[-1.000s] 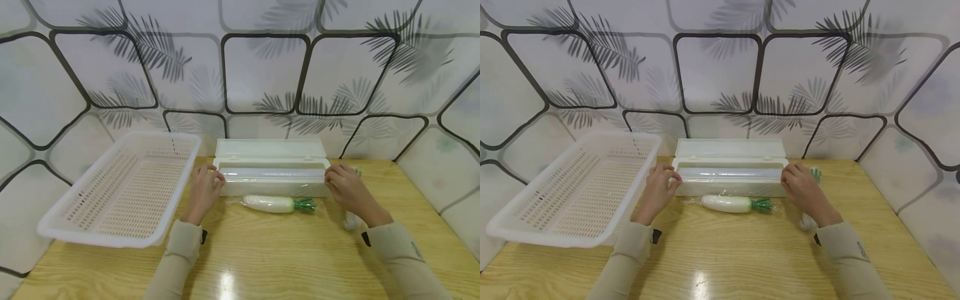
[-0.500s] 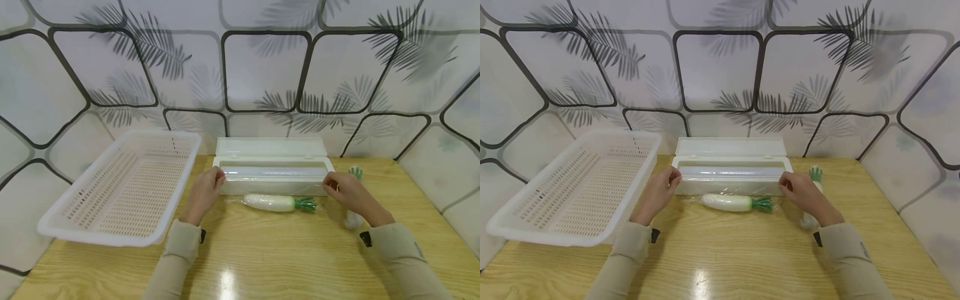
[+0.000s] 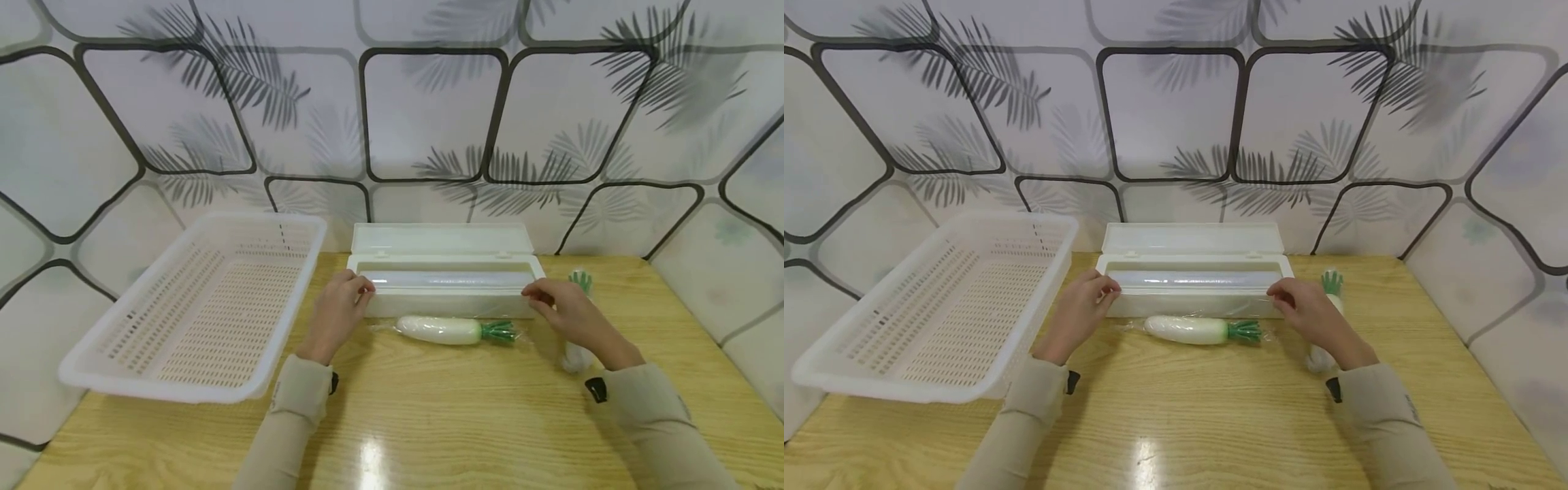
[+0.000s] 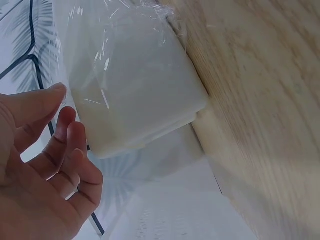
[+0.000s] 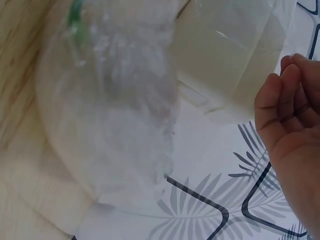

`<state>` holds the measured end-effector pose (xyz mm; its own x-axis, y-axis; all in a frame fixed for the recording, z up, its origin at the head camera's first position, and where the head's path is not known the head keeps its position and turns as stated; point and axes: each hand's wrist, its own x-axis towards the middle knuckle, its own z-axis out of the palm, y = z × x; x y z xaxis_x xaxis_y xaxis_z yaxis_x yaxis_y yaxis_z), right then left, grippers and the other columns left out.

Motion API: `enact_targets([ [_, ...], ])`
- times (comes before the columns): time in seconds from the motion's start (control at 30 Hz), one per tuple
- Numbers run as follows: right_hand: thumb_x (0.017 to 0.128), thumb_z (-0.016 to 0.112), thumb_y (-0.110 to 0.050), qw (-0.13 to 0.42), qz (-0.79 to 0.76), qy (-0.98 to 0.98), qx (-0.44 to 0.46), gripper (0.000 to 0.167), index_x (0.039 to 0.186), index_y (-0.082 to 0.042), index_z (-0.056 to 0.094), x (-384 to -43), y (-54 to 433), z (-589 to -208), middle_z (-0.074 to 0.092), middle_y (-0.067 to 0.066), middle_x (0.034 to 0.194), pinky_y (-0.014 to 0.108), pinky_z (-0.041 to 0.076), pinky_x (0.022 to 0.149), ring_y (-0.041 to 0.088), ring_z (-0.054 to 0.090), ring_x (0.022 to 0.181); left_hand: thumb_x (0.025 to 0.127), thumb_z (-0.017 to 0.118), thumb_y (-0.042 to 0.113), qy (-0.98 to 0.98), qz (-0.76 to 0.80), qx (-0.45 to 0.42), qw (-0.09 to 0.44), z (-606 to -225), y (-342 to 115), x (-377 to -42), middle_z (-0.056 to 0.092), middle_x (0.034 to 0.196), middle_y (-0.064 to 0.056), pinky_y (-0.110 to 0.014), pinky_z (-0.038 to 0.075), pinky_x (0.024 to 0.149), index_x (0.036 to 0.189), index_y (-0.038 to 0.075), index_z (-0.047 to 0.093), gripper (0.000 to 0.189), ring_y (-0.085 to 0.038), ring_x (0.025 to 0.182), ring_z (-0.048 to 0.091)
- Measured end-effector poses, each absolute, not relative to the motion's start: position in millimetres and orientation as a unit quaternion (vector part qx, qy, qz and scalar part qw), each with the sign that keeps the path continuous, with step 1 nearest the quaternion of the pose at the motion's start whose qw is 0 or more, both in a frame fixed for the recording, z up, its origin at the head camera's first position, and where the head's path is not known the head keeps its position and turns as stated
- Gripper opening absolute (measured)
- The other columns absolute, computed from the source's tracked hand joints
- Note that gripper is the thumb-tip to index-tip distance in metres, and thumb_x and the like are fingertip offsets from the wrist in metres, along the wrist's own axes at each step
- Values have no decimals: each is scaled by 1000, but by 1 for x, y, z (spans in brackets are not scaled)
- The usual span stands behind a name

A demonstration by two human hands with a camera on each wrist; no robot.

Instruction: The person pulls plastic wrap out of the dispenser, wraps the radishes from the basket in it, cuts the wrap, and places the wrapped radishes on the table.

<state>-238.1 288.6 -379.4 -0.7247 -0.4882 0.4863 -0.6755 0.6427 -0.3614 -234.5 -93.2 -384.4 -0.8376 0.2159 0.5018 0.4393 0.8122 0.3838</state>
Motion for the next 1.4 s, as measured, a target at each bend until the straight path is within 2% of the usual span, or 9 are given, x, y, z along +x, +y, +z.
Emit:
enact_targets([
  [0.23, 80, 74, 17, 213, 247, -892, 315, 21, 86, -2, 70, -235, 290, -382, 66, 1, 79, 27, 44, 54, 8, 51, 64, 90, 75, 3, -926, -283, -165, 187, -383, -95, -233, 66, 87, -8, -34, 53, 64, 93, 0, 73, 5, -22, 76, 61],
  [0.6, 79, 75, 19, 250, 254, -882, 308, 21, 85, 0, 68, -239, 289, -383, 64, 2, 78, 25, 43, 55, 11, 51, 64, 94, 70, 3, -918, -320, -165, 168, -379, -95, -233, 69, 90, -11, -37, 56, 68, 96, 0, 71, 4, -25, 79, 65],
  [1.1, 82, 71, 19, 253, 264, -889, 276, 19, 86, 0, 68, -238, 288, -383, 65, 5, 79, 28, 44, 56, 13, 52, 65, 95, 64, -6, -901, -368, -169, 157, -379, -98, -237, 67, 87, -16, -40, 53, 70, 94, -4, 69, 6, -27, 77, 61],
  [1.4, 84, 70, 18, 249, 268, -892, 265, 18, 87, 1, 68, -235, 287, -383, 64, 4, 78, 27, 43, 56, 12, 51, 65, 96, 66, -3, -907, -358, -173, 141, -377, -97, -234, 68, 88, -14, -37, 54, 70, 96, -5, 68, 3, -25, 77, 61],
])
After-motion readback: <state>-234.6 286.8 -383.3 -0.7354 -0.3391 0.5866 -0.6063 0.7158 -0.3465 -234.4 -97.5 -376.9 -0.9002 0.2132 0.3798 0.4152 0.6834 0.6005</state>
